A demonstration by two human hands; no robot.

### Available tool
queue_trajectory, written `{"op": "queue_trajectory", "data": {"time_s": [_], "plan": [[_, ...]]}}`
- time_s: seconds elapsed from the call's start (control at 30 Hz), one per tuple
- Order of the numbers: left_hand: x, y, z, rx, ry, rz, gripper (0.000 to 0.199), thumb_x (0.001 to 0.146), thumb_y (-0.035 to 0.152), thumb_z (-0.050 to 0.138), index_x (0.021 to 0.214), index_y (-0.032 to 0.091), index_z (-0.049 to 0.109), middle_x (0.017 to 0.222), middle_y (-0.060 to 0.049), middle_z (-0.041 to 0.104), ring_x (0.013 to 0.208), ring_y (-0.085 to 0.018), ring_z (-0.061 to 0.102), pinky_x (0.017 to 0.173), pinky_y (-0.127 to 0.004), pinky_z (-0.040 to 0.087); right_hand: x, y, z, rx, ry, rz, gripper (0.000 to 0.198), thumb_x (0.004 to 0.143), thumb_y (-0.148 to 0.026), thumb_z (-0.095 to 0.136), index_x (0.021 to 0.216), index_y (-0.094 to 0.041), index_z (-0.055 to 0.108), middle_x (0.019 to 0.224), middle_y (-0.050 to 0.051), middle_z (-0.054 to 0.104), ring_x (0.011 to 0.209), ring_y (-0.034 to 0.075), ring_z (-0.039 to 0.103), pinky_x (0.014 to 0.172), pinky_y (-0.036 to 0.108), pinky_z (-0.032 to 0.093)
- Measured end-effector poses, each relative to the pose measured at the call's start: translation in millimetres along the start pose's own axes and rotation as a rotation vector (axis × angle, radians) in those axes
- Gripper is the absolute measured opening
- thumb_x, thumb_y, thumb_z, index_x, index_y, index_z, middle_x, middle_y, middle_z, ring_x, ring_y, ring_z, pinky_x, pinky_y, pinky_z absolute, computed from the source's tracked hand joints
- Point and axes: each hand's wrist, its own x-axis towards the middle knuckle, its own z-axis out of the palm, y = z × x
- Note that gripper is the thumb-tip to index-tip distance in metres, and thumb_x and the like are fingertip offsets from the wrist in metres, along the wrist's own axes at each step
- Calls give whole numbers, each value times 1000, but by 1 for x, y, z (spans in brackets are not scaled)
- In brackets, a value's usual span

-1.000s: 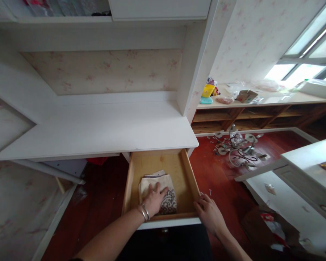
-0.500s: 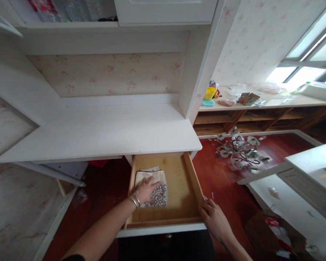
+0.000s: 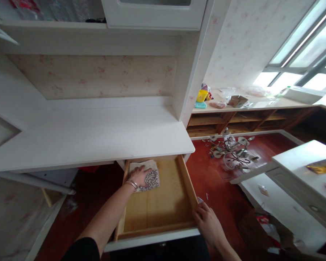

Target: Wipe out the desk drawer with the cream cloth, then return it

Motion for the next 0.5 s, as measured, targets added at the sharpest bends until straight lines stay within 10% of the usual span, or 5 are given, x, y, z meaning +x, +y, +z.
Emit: {"op": "queue_trajectory", "data": {"time_s": [0.5], "plan": [[40, 68, -14, -85, -54, 22, 118, 48, 54, 81, 150, 44, 22, 152, -10, 26, 128, -51, 30, 90, -65, 42, 1, 4, -3, -9, -24, -49, 39, 97, -32, 37, 81, -27, 72, 101, 5, 67, 100, 23, 57, 91, 34, 40]]}}
